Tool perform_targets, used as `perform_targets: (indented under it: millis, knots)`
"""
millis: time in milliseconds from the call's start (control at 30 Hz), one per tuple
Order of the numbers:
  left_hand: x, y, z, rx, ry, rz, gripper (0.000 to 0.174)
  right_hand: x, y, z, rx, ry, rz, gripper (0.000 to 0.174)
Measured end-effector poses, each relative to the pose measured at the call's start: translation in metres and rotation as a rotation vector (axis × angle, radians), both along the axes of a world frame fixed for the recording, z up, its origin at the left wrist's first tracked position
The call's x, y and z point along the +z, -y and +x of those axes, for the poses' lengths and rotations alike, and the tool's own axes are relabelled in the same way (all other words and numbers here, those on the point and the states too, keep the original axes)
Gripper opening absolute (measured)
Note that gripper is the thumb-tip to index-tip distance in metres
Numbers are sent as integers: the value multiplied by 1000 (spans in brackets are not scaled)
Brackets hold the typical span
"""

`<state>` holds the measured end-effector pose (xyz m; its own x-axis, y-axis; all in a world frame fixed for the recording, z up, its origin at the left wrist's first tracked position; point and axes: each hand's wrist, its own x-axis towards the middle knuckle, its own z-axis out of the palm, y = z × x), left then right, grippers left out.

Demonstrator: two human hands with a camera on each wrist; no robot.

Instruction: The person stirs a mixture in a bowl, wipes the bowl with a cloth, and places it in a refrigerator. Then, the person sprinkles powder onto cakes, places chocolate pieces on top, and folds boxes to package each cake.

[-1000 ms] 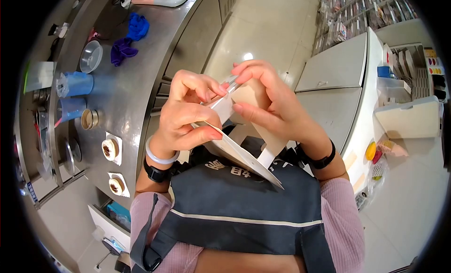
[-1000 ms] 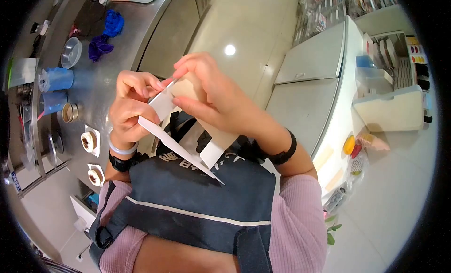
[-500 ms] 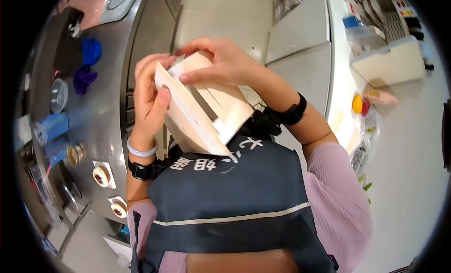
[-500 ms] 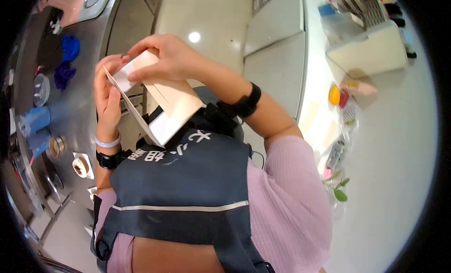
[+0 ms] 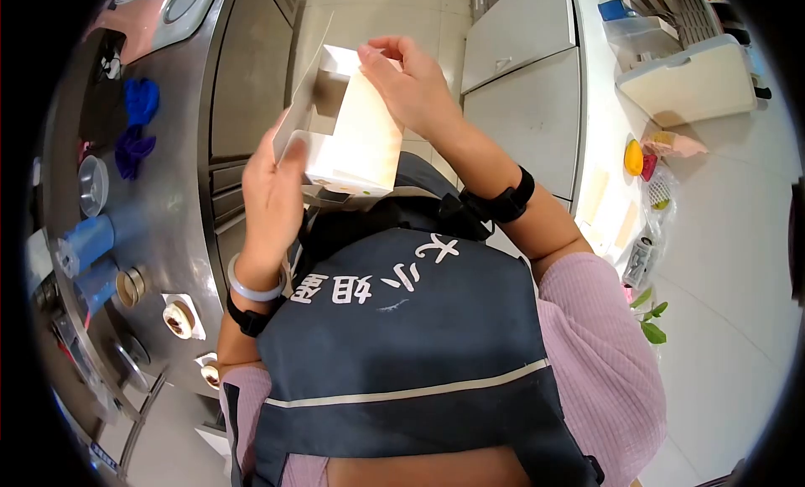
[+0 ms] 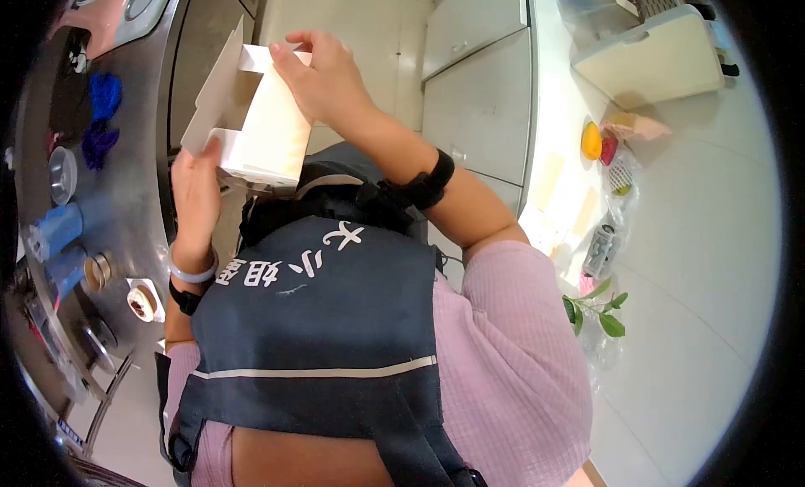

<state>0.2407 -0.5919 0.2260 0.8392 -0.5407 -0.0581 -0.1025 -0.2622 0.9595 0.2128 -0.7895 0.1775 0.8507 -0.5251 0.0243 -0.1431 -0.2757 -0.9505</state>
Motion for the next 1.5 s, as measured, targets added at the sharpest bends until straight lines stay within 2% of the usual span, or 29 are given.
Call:
perform_targets:
  millis: [67,133,167,200,233,267,333,400,467,533,567,600,733,800,833,900,1000,1100,1133,1200,1233,1267,1300,1333,1367,1400,1433,1467,1500]
  knots:
    - [-4,-2,9,20,56,-10,31,6,-5,-3,-24,43,6,39]
    - [-4,-1,18,70,125,-30,30,23,-9,-12,-133,483,-650,35]
    - [-7,3,20,112,254,-82,26,32,-12,-15,-122,494,-638,35]
    - [-5,1,20,129,261,-72,26,42,-15,-19,150,530,-683,31]
    - [-4,-3,20,45,208,-100,27,47,-17,-24,424,562,-718,28]
    - [-1,-8,18,-39,153,-126,27,48,-17,-27,436,572,-700,28]
    - [3,-12,10,-33,123,-67,28,50,-15,-32,583,436,-537,22]
    - [7,-10,4,-59,224,-122,29,64,-13,-33,612,409,-469,19]
    - [9,-9,2,-87,223,-139,30,76,-12,-36,684,275,-341,22]
    - [6,-6,2,-112,215,-257,32,80,-11,-38,701,252,-322,25]
    - [7,-6,-1,-123,120,-277,33,81,-9,-39,708,175,-288,25]
    - [6,-5,-1,-117,121,-279,33,81,-9,-40,713,95,-253,25]
    - [2,-2,-6,-208,100,-270,32,71,-13,-43,733,42,-319,26]
    - [5,-2,-6,-257,94,-210,31,68,-12,-42,794,-147,-52,26]
    - [5,-2,-6,-252,83,-180,31,68,-11,-42,797,-148,-51,26]
    - [1,-2,-7,-247,107,-182,31,66,-11,-44,790,-239,163,26]
    - [-1,0,-7,-239,150,-186,30,63,-11,-43,815,-255,79,27]
    - [0,0,-8,-211,146,-163,30,65,-11,-40,804,-339,156,24]
    - [1,1,-8,-196,131,-143,30,61,-14,-40,800,-338,157,24]
    - [-11,-1,-7,-133,143,-189,29,50,-18,-37,756,120,-133,19]
    - [-16,-2,-6,-64,158,-232,29,57,-15,-30,731,368,-463,25]
    - [-16,-3,-5,37,234,-221,31,56,-7,-25,724,373,-475,25]
    - [-23,-11,-3,79,81,-335,32,53,4,-21,471,462,-464,36]
    - [-36,-16,1,6,-44,-554,34,50,14,-18,216,547,-447,46]
    - [-49,-22,6,-71,-184,-765,37,46,21,-16,200,495,-272,50]
    - [-53,-19,3,-85,-185,-765,37,43,20,-18,188,497,-277,50]
    - [-55,-15,-1,-110,9,-546,42,39,17,-17,240,457,56,47]
    - [-50,-20,0,-253,44,-431,51,37,15,-17,291,410,388,44]
    - [-44,-24,2,-398,93,-319,63,39,12,-21,295,403,317,38]
